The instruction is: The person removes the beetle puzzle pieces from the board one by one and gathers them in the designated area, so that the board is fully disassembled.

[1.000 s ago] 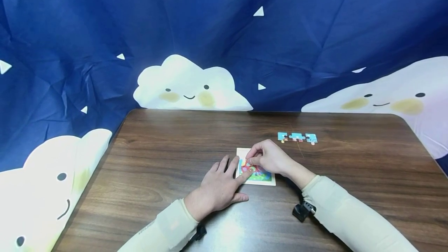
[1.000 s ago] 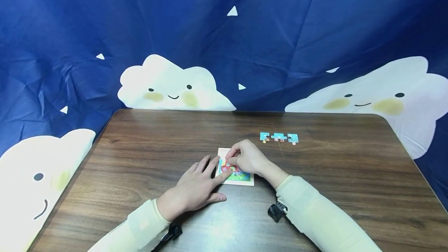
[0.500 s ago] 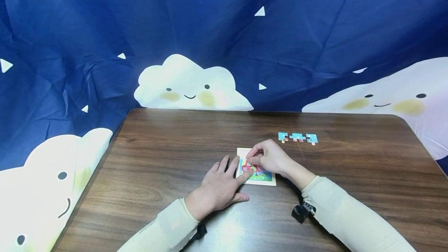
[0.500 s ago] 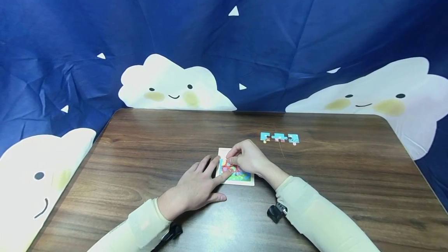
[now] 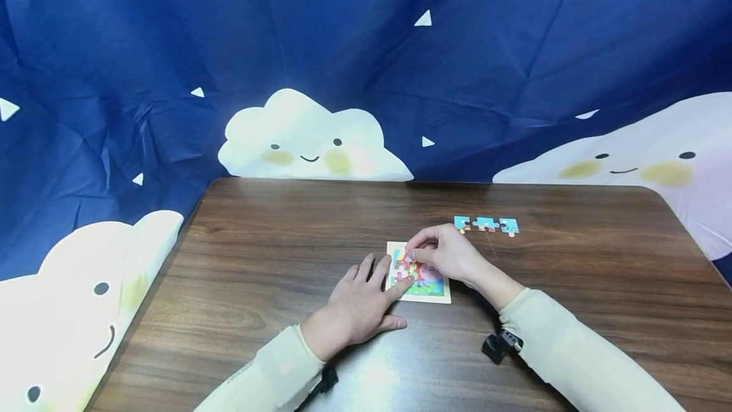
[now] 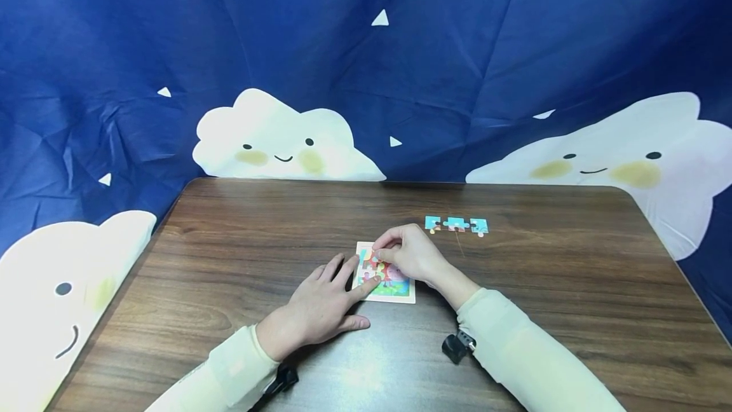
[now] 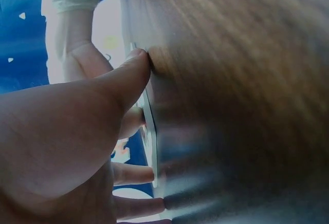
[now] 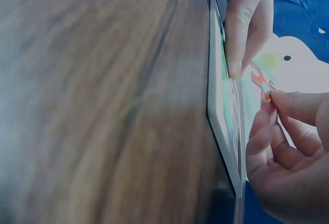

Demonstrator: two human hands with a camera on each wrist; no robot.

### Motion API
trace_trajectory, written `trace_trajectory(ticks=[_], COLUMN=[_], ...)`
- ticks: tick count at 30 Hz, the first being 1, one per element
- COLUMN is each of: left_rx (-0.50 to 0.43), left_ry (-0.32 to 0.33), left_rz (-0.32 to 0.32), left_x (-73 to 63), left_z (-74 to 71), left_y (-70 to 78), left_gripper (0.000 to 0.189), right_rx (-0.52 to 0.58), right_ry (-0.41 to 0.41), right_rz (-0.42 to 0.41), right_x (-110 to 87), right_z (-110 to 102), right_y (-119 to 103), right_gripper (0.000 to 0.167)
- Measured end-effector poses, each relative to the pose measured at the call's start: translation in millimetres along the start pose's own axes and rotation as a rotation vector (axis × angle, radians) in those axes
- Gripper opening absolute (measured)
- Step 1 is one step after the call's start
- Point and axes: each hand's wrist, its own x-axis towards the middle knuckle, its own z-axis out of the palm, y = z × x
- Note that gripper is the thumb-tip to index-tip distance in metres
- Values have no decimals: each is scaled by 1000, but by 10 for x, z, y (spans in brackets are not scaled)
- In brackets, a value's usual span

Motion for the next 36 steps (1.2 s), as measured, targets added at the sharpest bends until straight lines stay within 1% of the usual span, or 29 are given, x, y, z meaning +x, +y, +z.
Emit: trace_trajectory(ticks=[5, 13, 17, 21, 29, 36], left_rx=[5, -20, -31, -50, -42, -33], left_ry=[7, 15, 26, 23, 31, 30], left_rz=[8, 11, 12, 5, 4, 4], left_x=[0, 1, 5, 0, 6, 7], left_z=[8, 21, 26, 24, 30, 28], left_y=[-2, -6, -5, -6, -7, -7], left_gripper=[73, 72, 71, 71, 71, 71], right_rx=[-8, -41, -36, -27, -28, -27], right_ry=[7, 35, 47, 55, 88, 86], right_rz=[13, 11, 24, 23, 28, 40], right_x=[-44, -113, -156, -185, -235, -274], right_z=[-85, -231, -313, -381, -506, -594], right_y=[30, 84, 115, 148, 216, 270], right_gripper=[12, 12, 12, 13, 15, 16])
